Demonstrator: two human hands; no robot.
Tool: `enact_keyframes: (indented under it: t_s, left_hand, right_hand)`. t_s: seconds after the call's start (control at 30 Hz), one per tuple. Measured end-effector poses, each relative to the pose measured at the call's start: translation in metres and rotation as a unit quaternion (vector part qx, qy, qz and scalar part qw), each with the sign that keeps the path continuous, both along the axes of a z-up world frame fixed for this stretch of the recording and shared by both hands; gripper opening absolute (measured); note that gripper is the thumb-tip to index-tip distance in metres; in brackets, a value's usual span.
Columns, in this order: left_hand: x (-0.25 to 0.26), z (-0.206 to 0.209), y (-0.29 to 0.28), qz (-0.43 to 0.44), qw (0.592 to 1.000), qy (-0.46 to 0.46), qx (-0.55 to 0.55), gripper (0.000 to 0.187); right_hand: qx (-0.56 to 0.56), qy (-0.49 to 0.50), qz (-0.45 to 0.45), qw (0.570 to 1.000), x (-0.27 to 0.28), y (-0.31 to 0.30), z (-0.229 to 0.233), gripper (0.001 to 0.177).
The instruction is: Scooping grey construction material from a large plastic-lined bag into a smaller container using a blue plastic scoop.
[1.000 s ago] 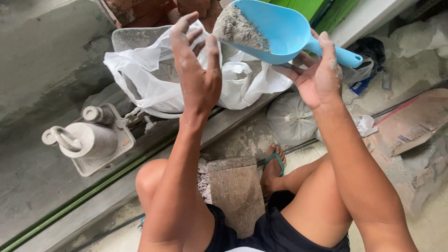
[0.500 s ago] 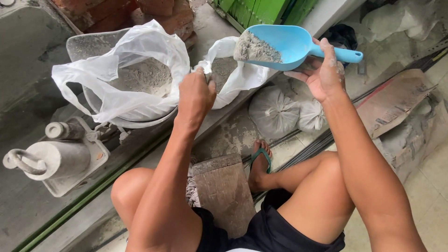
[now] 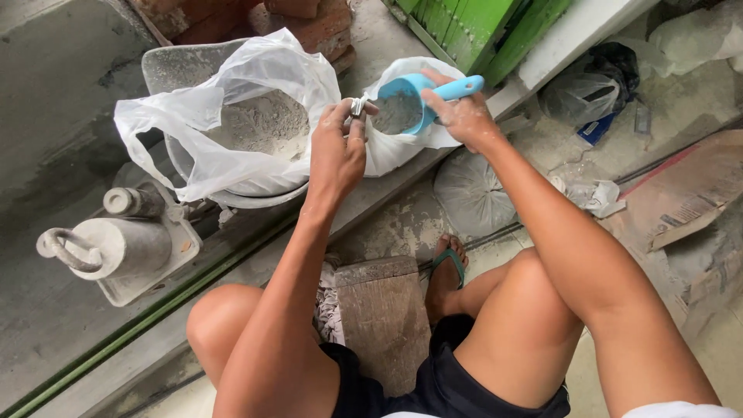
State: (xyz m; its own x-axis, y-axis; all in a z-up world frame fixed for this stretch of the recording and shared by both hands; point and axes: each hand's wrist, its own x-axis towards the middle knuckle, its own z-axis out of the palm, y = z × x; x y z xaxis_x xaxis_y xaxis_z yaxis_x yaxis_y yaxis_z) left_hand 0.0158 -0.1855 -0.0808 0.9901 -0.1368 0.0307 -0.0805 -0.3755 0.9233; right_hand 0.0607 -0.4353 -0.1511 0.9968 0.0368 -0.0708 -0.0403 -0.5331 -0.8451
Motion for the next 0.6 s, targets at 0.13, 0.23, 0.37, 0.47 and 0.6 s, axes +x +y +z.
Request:
enact_keyframes:
  t_s: [0.13, 0.23, 0.37, 0.47, 0.6]
  left_hand:
    - [0.007, -0.008, 0.011, 0.017, 1.000, -0.009, 0.016, 0.026]
    - [0.005, -0.009, 0.014, 0.022, 0.999, -0.001, -0.037, 0.028]
    - [0.002, -0.008, 0.017, 0.007, 1.000, -0.005, -0.019, 0.029]
    - [-0.003, 0.001, 0.021, -0.004, 1.000, 0.001, 0.013, 0.027]
    - [-0.005, -0.003, 0.028, -0.023, 0.997, -0.010, 0.071, 0.026]
  right_hand:
    - [-0.079, -0.037, 0.104, 0.991, 0.007, 0.014, -0.012, 0.043]
    - [-0.122, -0.092, 0.168, 0.974, 0.011, 0.017, -0.031, 0.044]
    - [-0.138, -0.018, 0.136, 0.981, 0.013, 0.032, -0.011, 0.050]
    - [-0.019, 0.104, 0.004, 0.994, 0.005, 0.052, 0.038, 0.080]
    - [0.246, 0.146, -0.124, 0.950, 0.008, 0.048, 0.043, 0.093]
